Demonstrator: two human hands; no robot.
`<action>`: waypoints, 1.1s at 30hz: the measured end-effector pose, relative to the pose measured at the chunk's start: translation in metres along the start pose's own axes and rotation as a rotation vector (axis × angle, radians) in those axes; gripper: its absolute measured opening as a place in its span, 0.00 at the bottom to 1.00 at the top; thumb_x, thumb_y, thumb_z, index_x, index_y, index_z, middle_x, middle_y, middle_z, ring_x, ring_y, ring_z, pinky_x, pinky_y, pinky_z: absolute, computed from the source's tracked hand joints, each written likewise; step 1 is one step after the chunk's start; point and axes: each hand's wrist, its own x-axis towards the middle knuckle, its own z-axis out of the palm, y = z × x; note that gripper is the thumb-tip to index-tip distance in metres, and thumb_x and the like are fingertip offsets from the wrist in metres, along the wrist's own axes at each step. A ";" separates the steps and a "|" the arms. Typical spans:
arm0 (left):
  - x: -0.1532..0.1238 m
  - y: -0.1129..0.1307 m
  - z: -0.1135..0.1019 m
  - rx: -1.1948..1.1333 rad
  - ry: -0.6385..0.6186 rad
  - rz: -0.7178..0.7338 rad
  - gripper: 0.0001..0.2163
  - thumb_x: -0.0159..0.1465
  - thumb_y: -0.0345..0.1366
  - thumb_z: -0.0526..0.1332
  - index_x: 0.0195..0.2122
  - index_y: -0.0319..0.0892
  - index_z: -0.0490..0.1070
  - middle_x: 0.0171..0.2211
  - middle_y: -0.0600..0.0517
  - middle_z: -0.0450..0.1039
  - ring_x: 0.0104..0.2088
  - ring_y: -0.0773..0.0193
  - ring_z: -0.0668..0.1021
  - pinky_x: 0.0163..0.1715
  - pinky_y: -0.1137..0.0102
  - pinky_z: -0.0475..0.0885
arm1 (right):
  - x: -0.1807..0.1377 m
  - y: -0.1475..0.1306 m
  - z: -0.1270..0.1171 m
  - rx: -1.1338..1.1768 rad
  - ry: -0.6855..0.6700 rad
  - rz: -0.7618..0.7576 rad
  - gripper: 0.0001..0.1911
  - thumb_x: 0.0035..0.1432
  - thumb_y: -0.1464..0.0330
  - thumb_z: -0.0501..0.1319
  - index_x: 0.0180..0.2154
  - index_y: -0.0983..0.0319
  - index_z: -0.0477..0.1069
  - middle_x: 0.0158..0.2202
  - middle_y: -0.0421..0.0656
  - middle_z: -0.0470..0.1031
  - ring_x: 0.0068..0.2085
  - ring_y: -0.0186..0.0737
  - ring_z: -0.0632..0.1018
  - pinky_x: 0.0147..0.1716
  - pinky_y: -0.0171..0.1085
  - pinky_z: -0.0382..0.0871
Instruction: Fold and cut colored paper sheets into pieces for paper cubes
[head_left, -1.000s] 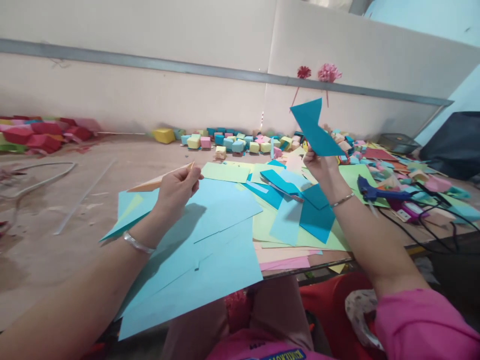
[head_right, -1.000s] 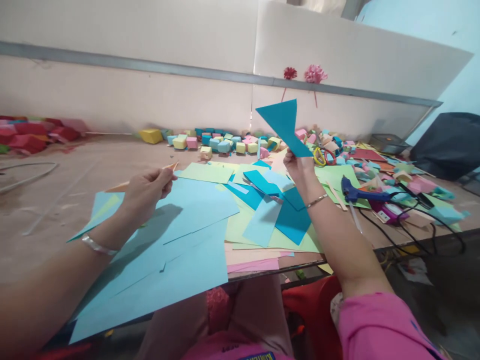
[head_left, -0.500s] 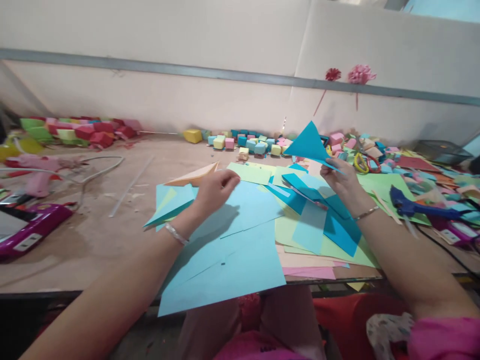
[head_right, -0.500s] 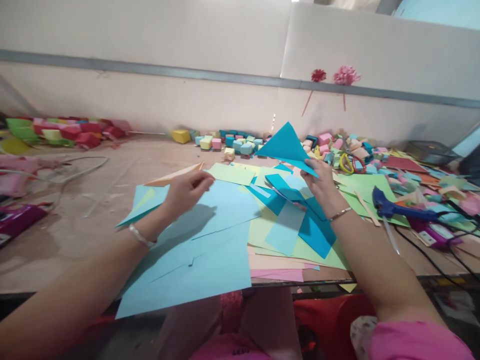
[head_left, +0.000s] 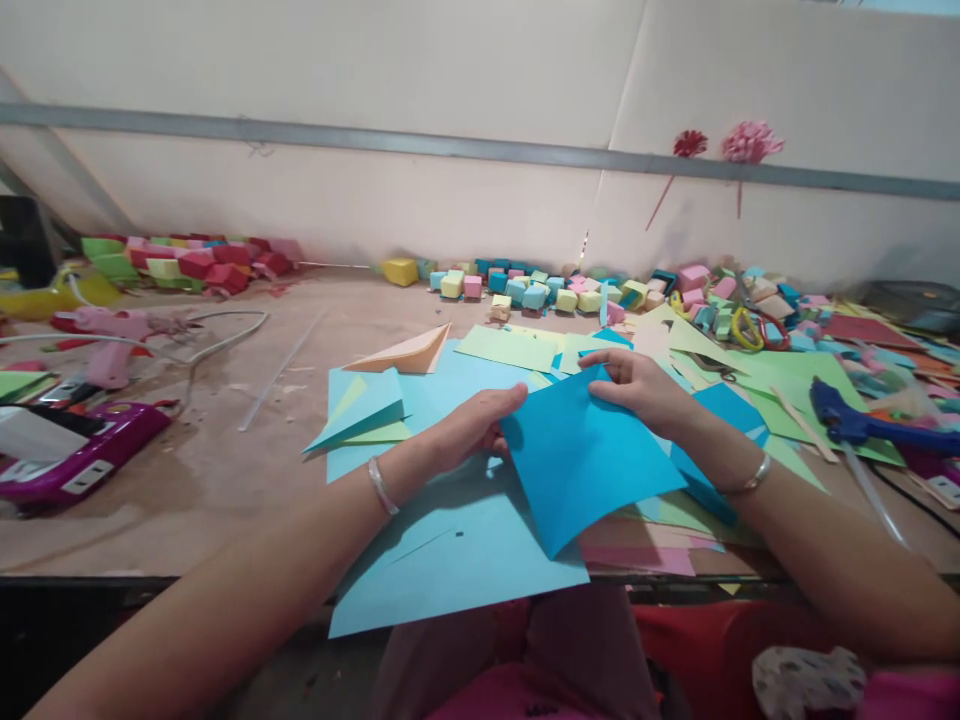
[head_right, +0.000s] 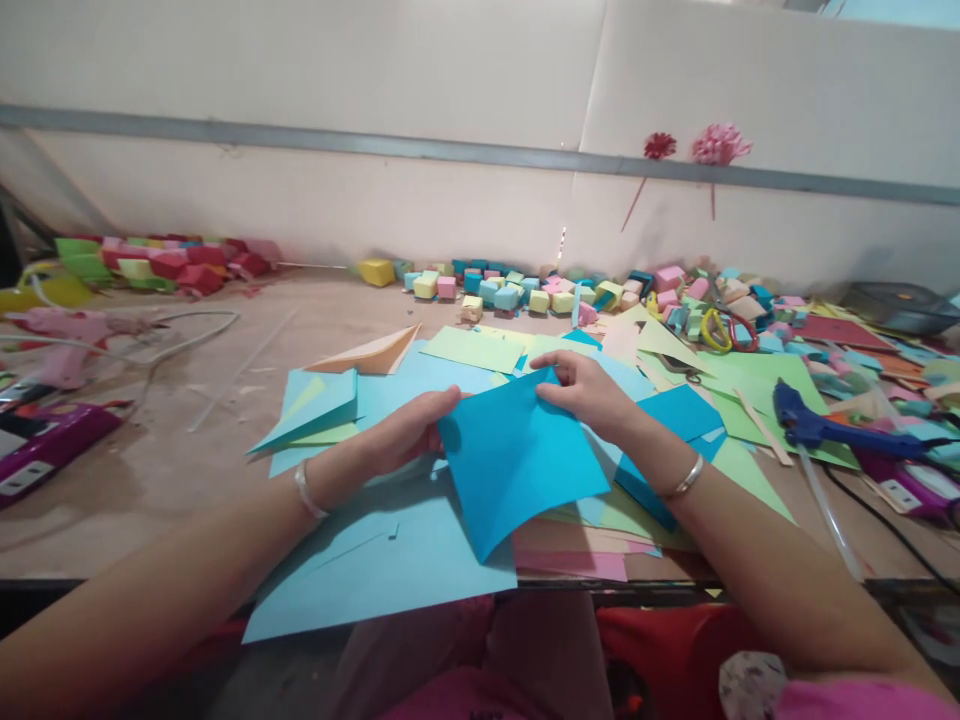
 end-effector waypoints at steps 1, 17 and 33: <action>-0.001 0.000 0.001 0.022 0.000 0.005 0.25 0.53 0.52 0.69 0.46 0.41 0.75 0.40 0.44 0.78 0.36 0.57 0.80 0.33 0.68 0.75 | -0.002 0.000 0.005 0.015 -0.007 -0.001 0.21 0.47 0.64 0.67 0.45 0.62 0.72 0.20 0.30 0.52 0.21 0.27 0.56 0.19 0.31 0.48; 0.009 0.000 -0.012 0.059 0.323 0.161 0.22 0.52 0.39 0.72 0.48 0.41 0.73 0.40 0.48 0.76 0.34 0.63 0.78 0.31 0.71 0.75 | 0.010 0.013 -0.005 0.215 0.004 0.103 0.25 0.40 0.66 0.72 0.43 0.61 0.73 0.30 0.41 0.74 0.33 0.36 0.73 0.28 0.34 0.63; 0.008 0.007 -0.009 -0.063 0.277 0.179 0.21 0.56 0.42 0.70 0.46 0.45 0.64 0.42 0.49 0.73 0.32 0.67 0.77 0.26 0.74 0.72 | 0.011 0.020 -0.004 0.280 -0.028 0.057 0.24 0.42 0.63 0.72 0.44 0.59 0.76 0.37 0.42 0.76 0.35 0.36 0.73 0.31 0.35 0.67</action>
